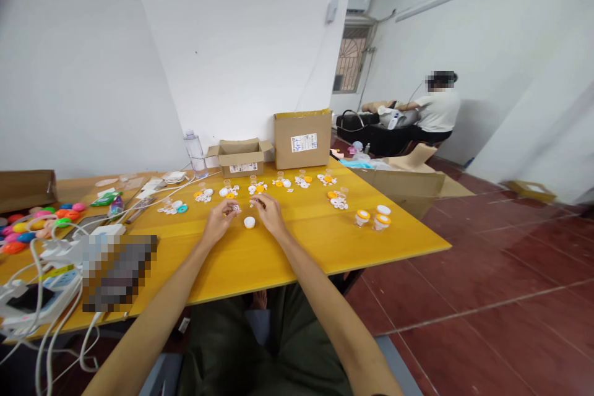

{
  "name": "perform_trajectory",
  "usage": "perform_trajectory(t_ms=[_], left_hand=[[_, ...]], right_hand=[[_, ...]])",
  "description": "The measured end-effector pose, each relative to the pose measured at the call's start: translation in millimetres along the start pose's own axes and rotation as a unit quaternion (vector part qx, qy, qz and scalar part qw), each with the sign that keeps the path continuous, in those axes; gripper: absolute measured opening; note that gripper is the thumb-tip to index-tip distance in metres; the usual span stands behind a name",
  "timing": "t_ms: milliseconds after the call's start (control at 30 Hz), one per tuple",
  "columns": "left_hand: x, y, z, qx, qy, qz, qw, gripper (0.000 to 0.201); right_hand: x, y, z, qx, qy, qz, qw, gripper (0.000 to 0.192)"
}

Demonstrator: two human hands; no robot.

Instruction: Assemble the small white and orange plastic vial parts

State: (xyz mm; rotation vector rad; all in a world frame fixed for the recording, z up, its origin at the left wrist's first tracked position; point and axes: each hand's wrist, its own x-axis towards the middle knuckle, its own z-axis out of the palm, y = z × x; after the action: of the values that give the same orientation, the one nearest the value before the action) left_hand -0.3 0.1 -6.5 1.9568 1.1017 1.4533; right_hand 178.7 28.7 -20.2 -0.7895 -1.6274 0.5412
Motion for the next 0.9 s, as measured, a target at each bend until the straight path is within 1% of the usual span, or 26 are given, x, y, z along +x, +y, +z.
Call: perform_trajectory(t_ms=[167,400,467,567,700,900], left_hand=[[-1,7,2.2,-0.032,-0.006,-0.007,0.999,0.014],[1,13,0.1,-0.058,0.025,-0.013,0.998,0.018],[2,13,0.3,-0.076,0.022,-0.02,0.997,0.018],[2,11,1.3,-0.107,0.01,-0.031,0.994,0.019],[2,7,2.1,-0.109,0.005,-0.046,0.993,0.018],[2,3,2.7,-0.104,0.01,-0.049,0.993,0.019]], right_hand=[[-1,-3,4,0.009,-0.036,-0.009,0.999,0.027],[-3,-3,11,0.046,-0.087,0.027,0.995,0.032],[-2,-4,11,0.056,-0.085,0.037,0.994,0.029],[-2,-6,13,0.083,-0.063,0.065,0.992,0.025],[-1,-11,13,0.12,-0.044,0.106,0.986,0.021],[0,-19,10,0.136,-0.055,0.112,0.983,0.019]])
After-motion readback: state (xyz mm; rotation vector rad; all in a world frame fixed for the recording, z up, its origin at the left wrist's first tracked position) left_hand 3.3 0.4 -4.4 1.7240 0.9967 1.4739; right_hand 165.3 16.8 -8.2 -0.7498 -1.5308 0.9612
